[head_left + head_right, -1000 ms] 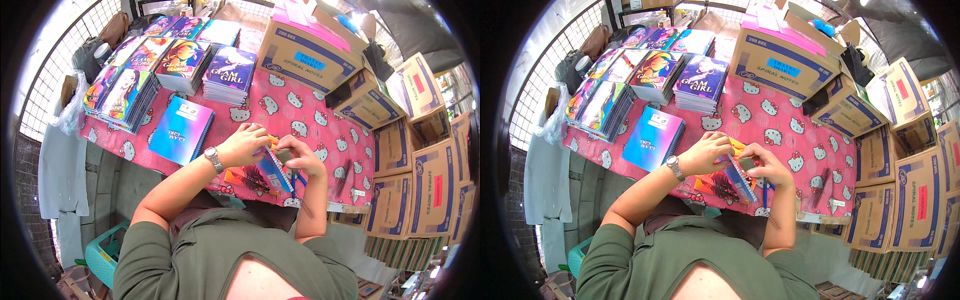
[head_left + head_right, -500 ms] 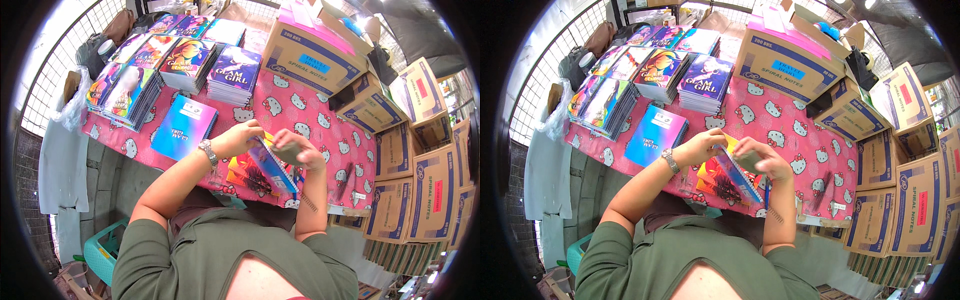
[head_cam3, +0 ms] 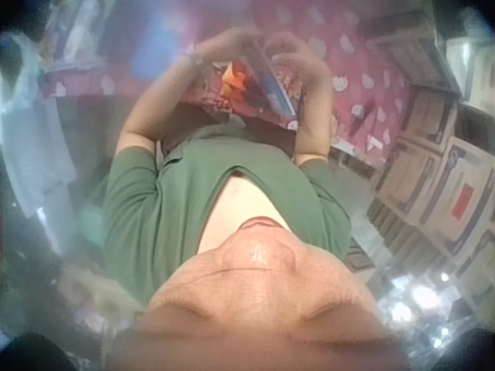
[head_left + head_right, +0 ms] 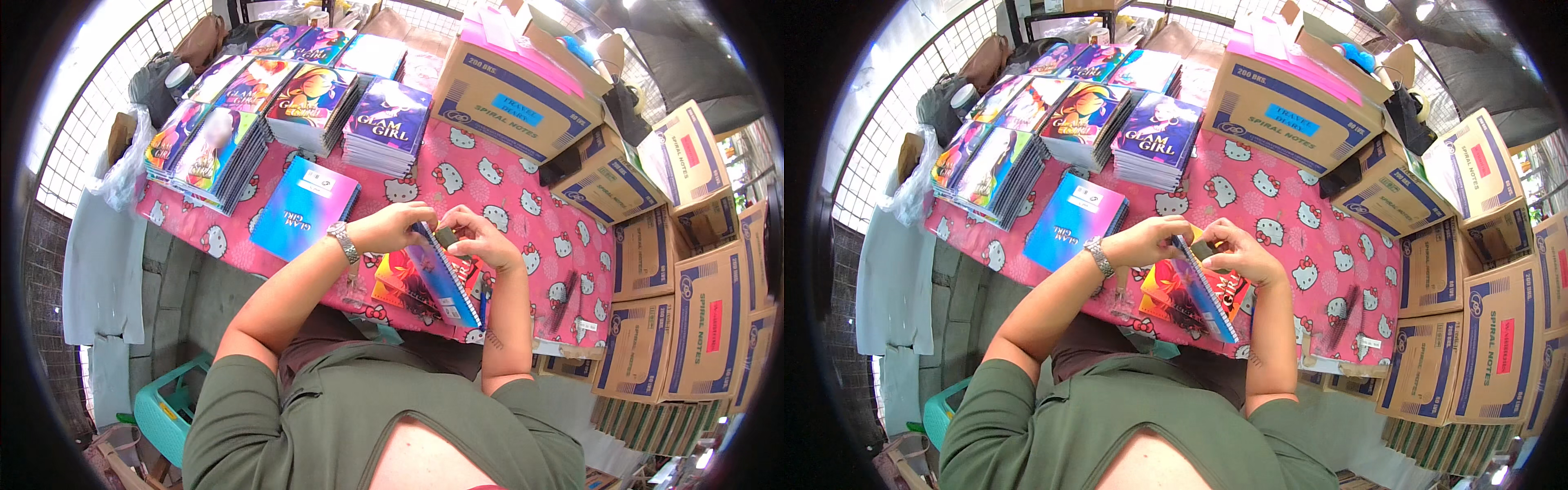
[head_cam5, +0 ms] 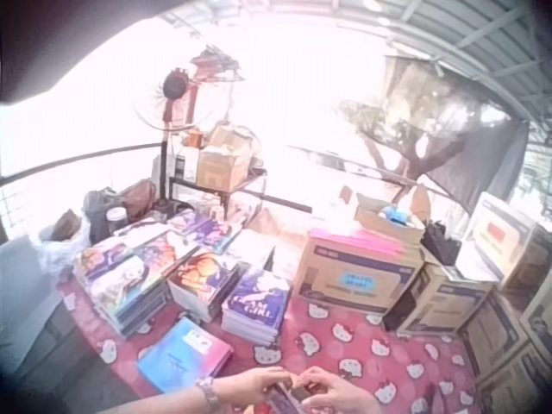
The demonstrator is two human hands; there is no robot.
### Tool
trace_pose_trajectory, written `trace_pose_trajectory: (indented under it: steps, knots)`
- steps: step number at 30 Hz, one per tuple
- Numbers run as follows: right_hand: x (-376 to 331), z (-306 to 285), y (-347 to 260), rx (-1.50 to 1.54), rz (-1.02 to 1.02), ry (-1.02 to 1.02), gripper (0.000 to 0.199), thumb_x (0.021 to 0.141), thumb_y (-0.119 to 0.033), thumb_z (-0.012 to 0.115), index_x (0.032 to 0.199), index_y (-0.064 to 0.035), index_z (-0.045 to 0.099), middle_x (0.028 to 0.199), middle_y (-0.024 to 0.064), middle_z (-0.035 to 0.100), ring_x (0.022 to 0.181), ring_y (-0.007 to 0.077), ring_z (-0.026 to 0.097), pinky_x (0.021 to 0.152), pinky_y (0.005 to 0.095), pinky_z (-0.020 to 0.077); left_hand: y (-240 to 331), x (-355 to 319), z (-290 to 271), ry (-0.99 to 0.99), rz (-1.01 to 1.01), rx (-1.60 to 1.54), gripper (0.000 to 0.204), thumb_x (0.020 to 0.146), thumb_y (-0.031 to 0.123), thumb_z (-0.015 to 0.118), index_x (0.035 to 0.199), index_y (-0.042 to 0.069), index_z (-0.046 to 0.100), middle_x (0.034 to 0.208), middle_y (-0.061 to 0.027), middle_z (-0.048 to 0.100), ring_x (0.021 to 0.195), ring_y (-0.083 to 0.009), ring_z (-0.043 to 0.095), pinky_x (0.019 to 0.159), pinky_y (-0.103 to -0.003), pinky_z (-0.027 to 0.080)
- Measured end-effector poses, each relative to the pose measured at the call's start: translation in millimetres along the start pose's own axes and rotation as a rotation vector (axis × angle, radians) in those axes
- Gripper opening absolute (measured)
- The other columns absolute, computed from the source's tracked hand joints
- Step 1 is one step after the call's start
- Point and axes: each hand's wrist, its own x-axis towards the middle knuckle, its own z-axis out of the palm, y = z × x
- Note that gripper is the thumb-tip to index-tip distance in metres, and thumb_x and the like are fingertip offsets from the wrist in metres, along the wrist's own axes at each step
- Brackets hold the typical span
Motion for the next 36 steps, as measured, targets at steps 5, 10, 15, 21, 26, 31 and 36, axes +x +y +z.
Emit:
trace_pose_trajectory:
  steps: [5, 10, 15, 21, 26, 31, 36]
  knots:
    - [1.8, 5.2, -4.2, 0.266, -0.282, -0.133, 0.044, 0.073, -0.025, 0.079, 0.109, -0.0038, 0.068, 0.114, 0.0044, 0.051, 0.109, 0.0184, 0.054, 0.097, 0.0315, 0.0436, -0.4, -0.7, -0.1, -0.007, -0.041, -0.031, 0.031, 0.08, 0.004, 0.077, 0.106, 0.005, 0.06, 0.099, -0.0133, 0.063, 0.097, -0.034, 0.063, 0.083, -0.043, 0.051]
    - [10.6, 4.8, -3.4, 0.206, -0.296, -0.123, 0.04, 0.073, -0.02, 0.078, 0.108, -0.0044, 0.067, 0.11, 0.0041, 0.051, 0.105, 0.0167, 0.055, 0.091, 0.0304, 0.0464, -3.6, -1.9, -0.5, 0.009, -0.095, -0.064, 0.036, 0.079, 0.008, 0.08, 0.108, 0.004, 0.059, 0.098, -0.0139, 0.066, 0.093, -0.0326, 0.065, 0.081, -0.042, 0.051]
    - [11.9, -16.1, 48.8, -0.27, 0.036, 0.325, 0.045, 0.075, -0.032, 0.082, 0.107, -0.0036, 0.07, 0.108, 0.009, 0.057, 0.105, 0.0238, 0.059, 0.093, 0.0355, 0.0486, -3.8, -3.7, 1.8, 0.073, -0.14, -0.093, 0.037, 0.08, 0.01, 0.08, 0.108, 0.003, 0.057, 0.095, -0.0152, 0.066, 0.088, -0.0283, 0.066, 0.078, -0.04, 0.051]
    - [-74.8, -30.4, 158.7, -0.89, 0.078, 0.992, 0.078, 0.078, -0.038, 0.082, 0.141, -0.005, 0.05, 0.142, 0.0271, 0.045, 0.131, 0.0439, 0.044, 0.11, 0.0502, 0.0373, 2.6, -13.0, 19.0, 0.274, -0.216, -0.218, 0.017, 0.093, 0.006, 0.07, 0.102, 0.001, 0.057, 0.076, -0.001, 0.056, 0.066, -0.006, 0.052, 0.057, -0.026, 0.047]
    - [-140.7, 84.9, 179.9, -1.097, 0.309, 1.032, 0.071, 0.091, -0.025, 0.069, 0.15, -0.0018, 0.037, 0.146, 0.0276, 0.042, 0.135, 0.0453, 0.039, 0.114, 0.0525, 0.0307, 3.5, -20.3, 45.6, 0.508, -0.122, -0.068, 0.016, 0.098, 0.014, 0.067, 0.098, -0.001, 0.061, 0.079, -0.0072, 0.057, 0.066, -0.0127, 0.062, 0.055, -0.027, 0.053]
    - [-149.0, 94.3, 176.9, -0.695, 0.236, 1.076, 0.058, 0.099, -0.023, 0.058, 0.148, 0.0013, 0.039, 0.14, 0.0226, 0.047, 0.129, 0.0385, 0.046, 0.111, 0.047, 0.0349, 10.6, -19.0, 52.9, 0.634, -0.066, 0.09, 0.024, 0.094, 0.017, 0.072, 0.11, 0.002, 0.064, 0.093, -0.0111, 0.066, 0.068, -0.0175, 0.064, 0.064, -0.03, 0.054]
    - [-97.4, 123.3, 57.3, -0.347, -0.298, 0.966, 0.052, 0.096, -0.02, 0.063, 0.142, 0.0007, 0.049, 0.129, 0.0179, 0.054, 0.122, 0.0301, 0.052, 0.108, 0.041, 0.0394, 2.7, -17.3, 47.9, 0.552, -0.158, -0.138, 0.022, 0.091, 0.018, 0.072, 0.104, 0.002, 0.063, 0.092, -0.0144, 0.067, 0.082, -0.0259, 0.068, 0.069, -0.037, 0.056]
